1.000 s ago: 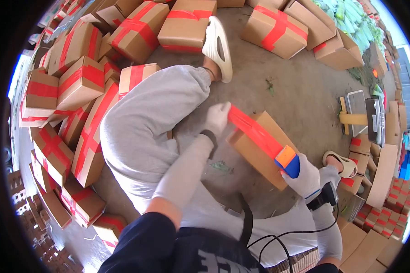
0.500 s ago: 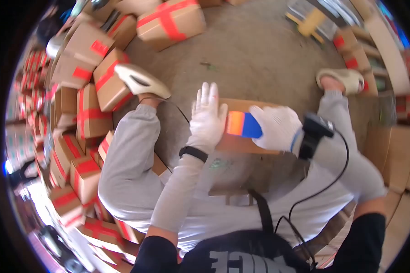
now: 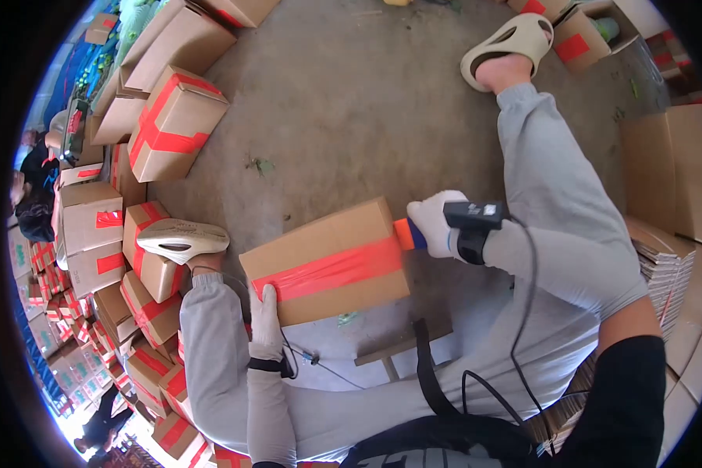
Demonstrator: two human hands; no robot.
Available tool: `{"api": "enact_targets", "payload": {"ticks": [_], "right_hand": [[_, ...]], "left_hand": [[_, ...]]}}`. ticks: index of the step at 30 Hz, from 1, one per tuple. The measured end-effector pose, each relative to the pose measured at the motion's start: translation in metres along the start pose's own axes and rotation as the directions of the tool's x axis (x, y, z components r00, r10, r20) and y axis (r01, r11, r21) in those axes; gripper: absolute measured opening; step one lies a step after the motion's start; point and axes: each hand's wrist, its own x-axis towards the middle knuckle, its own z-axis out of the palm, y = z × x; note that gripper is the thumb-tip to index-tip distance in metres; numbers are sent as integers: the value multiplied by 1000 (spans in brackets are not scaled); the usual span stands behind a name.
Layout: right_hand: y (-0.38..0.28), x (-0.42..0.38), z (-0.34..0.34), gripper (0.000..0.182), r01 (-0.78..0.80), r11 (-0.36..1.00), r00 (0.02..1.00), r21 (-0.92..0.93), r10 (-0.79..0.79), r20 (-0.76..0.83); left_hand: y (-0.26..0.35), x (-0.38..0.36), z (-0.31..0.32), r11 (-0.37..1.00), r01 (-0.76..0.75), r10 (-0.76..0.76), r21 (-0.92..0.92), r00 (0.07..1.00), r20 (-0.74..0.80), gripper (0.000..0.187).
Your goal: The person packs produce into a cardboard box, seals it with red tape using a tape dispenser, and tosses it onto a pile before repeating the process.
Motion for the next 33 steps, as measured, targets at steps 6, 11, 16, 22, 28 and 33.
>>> {"api": "enact_targets", "payload": {"ticks": [6, 11, 16, 22, 28, 33], "right_hand": [[19, 67, 103, 10, 305, 662, 952, -684, -235, 196], [-16, -58, -9, 47, -445, 822, 879, 357, 477, -3], [-91, -155, 16, 64, -79, 760, 550, 645, 573, -608], [-139, -178, 27, 63, -15, 894, 615, 448, 361, -701], [-126, -169, -12, 58, -29, 962, 740, 273, 204, -641], [-94, -172, -34, 59, -246, 953, 842, 176, 300, -449]], "left_hand": [[-12, -9, 15, 854, 133, -152, -503, 988, 2, 49], [-11, -53, 77, 749, 67, -182, -659, 977, -108, 52], [21, -73, 124, 961, -186, 78, -202, 890, -449, 53], [116, -111, 133, 891, -147, 250, -430, 948, 195, 47], [149, -106, 168, 862, 137, 59, -488, 929, 365, 38], [155, 3, 131, 897, -172, 167, -406, 985, -49, 34]]}}
